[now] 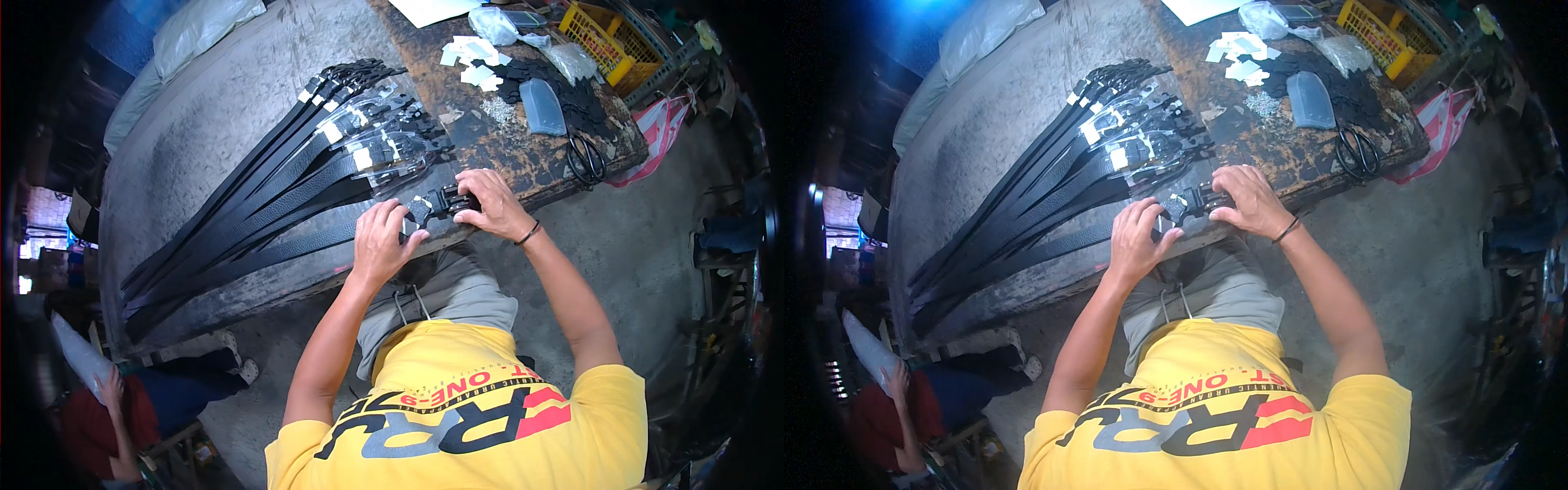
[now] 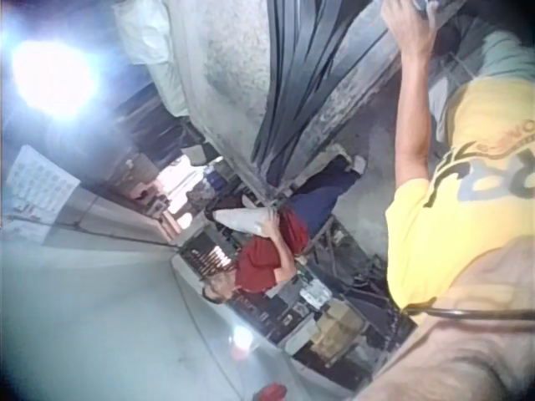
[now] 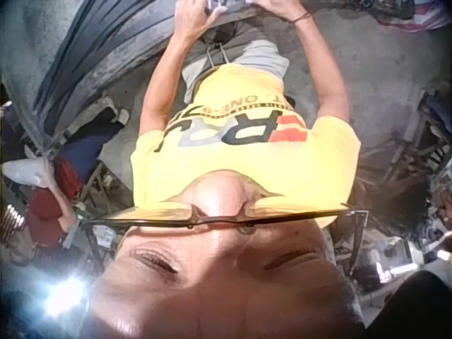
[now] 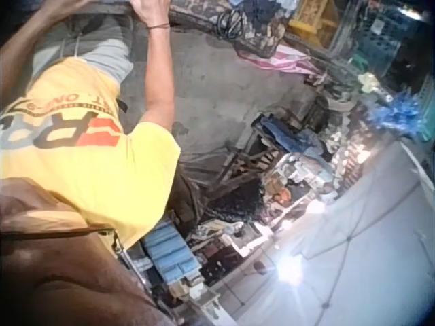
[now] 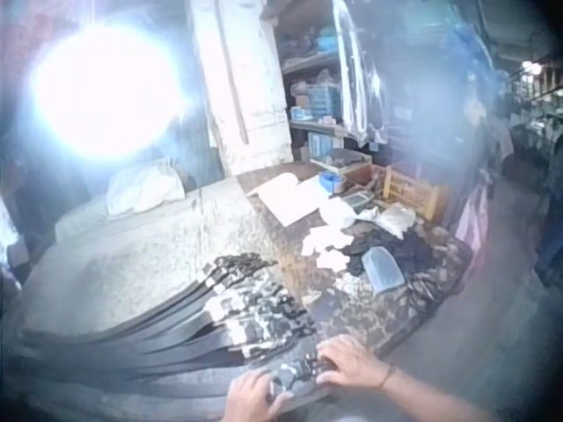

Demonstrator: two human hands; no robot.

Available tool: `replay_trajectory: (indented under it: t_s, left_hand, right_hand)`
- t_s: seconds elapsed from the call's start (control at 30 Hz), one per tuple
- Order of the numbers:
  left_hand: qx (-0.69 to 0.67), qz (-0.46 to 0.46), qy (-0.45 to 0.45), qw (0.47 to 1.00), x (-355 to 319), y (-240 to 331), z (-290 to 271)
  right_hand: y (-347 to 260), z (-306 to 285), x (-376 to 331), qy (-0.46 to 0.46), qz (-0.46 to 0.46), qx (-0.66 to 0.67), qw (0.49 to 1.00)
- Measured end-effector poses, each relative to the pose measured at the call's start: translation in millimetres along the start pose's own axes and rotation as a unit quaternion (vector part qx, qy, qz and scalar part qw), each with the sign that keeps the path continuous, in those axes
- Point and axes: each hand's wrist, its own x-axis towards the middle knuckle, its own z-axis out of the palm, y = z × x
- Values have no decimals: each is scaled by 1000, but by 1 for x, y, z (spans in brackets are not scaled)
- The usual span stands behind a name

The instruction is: Assembling buckles and plastic components onto leather belts at a workshop table.

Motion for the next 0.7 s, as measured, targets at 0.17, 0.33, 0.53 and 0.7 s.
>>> replay_trajectory:
  t_s: [0.17,0.33,0.53,0.7]
  left_hand:
    - [6,48,-49,998,11,-15,1]
    - [-37,138,-111,984,37,-4,-1]
    - [-43,98,-98,989,33,1,1]
    - [-9,106,-86,991,37,3,2]
  right_hand:
    - [1,8,-4,27,-8,-11,1000]
    - [4,1,-10,71,-13,-25,997]
    - [10,15,-8,95,-30,-2,995]
    - [5,27,-13,132,-19,-4,991]
